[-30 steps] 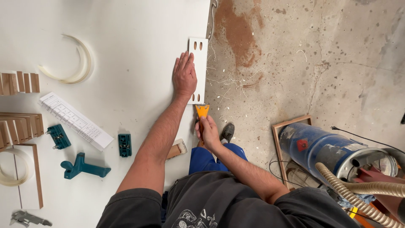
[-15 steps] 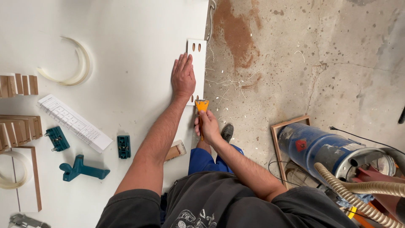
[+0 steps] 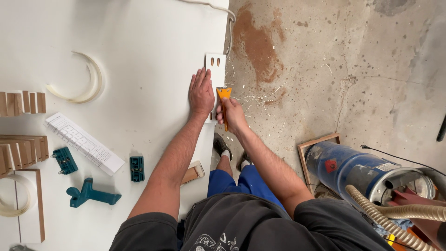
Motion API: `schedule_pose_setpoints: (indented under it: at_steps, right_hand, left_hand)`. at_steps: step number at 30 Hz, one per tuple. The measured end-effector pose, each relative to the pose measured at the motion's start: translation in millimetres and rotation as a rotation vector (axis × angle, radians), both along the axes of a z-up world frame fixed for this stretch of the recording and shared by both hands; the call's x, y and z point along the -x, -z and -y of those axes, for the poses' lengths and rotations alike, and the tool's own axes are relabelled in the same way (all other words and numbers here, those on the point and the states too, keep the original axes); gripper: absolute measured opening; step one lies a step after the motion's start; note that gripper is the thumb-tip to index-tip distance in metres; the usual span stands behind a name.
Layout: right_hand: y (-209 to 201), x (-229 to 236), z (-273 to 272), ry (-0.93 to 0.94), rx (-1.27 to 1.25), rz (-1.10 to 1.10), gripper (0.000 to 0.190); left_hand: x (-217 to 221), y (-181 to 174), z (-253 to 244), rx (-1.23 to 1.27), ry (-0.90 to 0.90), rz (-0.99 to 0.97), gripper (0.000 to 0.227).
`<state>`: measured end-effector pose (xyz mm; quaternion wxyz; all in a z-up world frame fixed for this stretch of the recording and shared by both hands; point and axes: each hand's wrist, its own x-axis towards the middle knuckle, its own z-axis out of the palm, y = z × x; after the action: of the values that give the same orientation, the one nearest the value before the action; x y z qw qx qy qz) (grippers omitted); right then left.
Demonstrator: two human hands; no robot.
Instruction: The person trims the excess edge banding from a white wooden board using a utility knife and a sanding block. They then use a household iron to press the edge banding onto the board. Finally, they use a blue hand clamp to secure the board while sanding the edges smooth.
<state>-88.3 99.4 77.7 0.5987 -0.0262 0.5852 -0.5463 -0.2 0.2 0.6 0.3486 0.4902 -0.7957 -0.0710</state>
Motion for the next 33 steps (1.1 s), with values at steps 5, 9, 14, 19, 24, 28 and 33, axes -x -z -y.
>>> schedule_pose_setpoints:
  at_steps: [5, 9, 14, 19, 24, 28, 33]
  right_hand:
    - [-5.7, 25.3, 31.9, -0.037, 0.006, -0.008, 0.021]
    - [0.0, 44.9, 59.1, -0.074, 0.027, -0.036, 0.021]
    - [0.0, 63.9, 88.7, -0.124, 0.044, -0.029, 0.022]
    - [1.6, 85.3, 96.8, 0.064, 0.136, -0.07, 0.022]
    - [10.4, 99.9, 36.1, 0.119, 0.129, -0.069, 0.021]
    - [-7.0, 101.8, -33.6, 0.075, 0.188, -0.126, 0.021]
    - [-3.2, 105.6, -93.8, -0.05, 0.289, -0.176, 0.027]
  left_hand:
    - [0.2, -2.6, -0.7, 0.003, 0.007, -0.016, 0.032]
    - [0.2, 0.9, -1.7, 0.002, 0.0, -0.014, 0.033]
    - [0.6, -1.3, -1.0, 0.01, -0.006, -0.006, 0.033]
    - [0.6, -3.8, 0.2, 0.003, 0.003, -0.006, 0.033]
    - [0.8, -27.5, -3.2, -0.026, 0.042, -0.002, 0.077]
    - [-3.1, -57.5, 2.2, 0.016, 0.075, 0.053, 0.084]
    - [3.1, -113.9, -10.3, -0.302, 0.101, 0.144, 0.058]
